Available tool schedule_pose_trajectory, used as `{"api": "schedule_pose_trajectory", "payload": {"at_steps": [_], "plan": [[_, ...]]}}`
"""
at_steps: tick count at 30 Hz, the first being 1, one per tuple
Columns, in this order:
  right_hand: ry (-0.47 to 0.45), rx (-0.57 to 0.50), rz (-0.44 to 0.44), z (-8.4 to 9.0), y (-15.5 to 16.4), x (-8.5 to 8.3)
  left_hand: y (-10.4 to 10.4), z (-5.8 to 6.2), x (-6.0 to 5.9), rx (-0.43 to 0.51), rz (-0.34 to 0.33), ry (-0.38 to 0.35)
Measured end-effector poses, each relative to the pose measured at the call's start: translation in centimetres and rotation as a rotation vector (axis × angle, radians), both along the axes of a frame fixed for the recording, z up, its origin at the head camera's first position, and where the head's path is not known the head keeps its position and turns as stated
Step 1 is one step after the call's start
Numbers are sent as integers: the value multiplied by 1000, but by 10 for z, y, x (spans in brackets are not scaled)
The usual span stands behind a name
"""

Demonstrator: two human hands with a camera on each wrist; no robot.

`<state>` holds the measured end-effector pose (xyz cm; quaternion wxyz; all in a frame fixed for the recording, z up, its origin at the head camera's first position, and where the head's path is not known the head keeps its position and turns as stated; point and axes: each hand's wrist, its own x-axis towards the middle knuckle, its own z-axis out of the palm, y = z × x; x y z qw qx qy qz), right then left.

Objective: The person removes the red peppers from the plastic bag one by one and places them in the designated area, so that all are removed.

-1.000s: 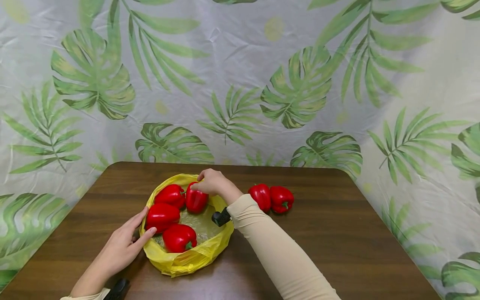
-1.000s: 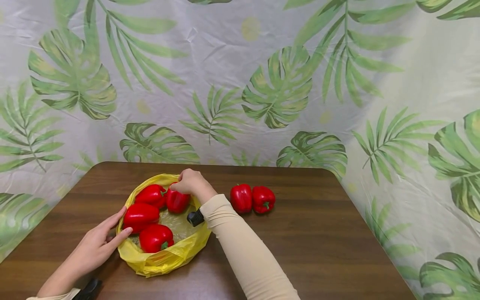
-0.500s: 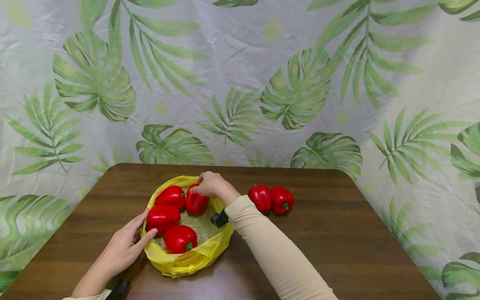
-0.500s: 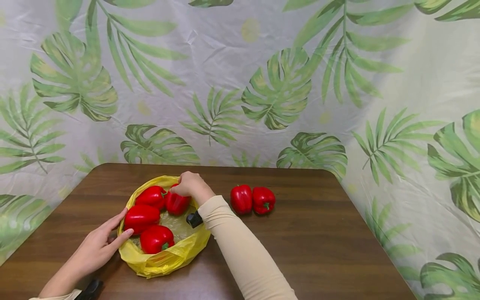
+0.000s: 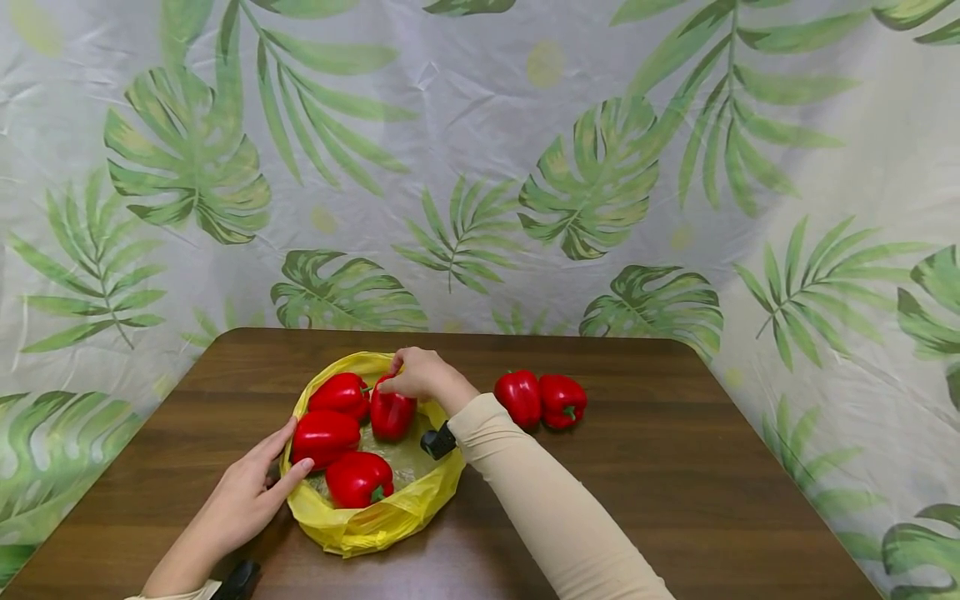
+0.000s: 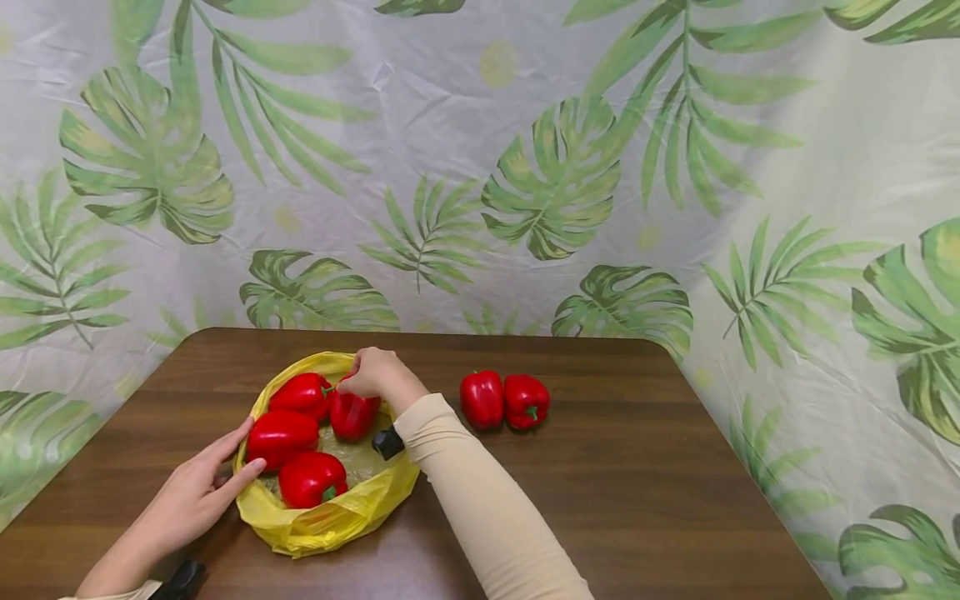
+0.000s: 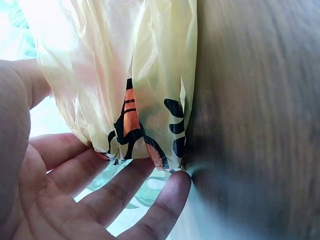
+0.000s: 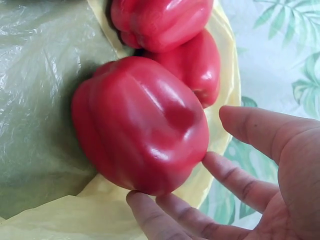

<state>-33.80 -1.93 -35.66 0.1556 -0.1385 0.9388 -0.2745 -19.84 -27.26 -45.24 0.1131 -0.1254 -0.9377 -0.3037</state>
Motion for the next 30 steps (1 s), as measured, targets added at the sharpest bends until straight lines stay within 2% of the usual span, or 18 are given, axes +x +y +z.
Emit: {"api": "schedule_pose_trajectory", "payload": {"at_steps": [8, 13, 21, 26, 30], "plan": [[-55, -35, 28, 0, 1, 2, 0, 0, 0, 0, -2, 5], [-74, 7, 40, -1, -1, 3, 0, -1, 0, -5, 0, 6], [-72, 51, 70, -1, 0, 4, 0, -1, 0, -10, -1, 9], [-35, 105, 106, -1, 0, 6, 0, -1, 0, -11, -2, 7], [-33, 110, 99, -4, 2, 6, 0, -1, 0, -11, -1, 6]]}}
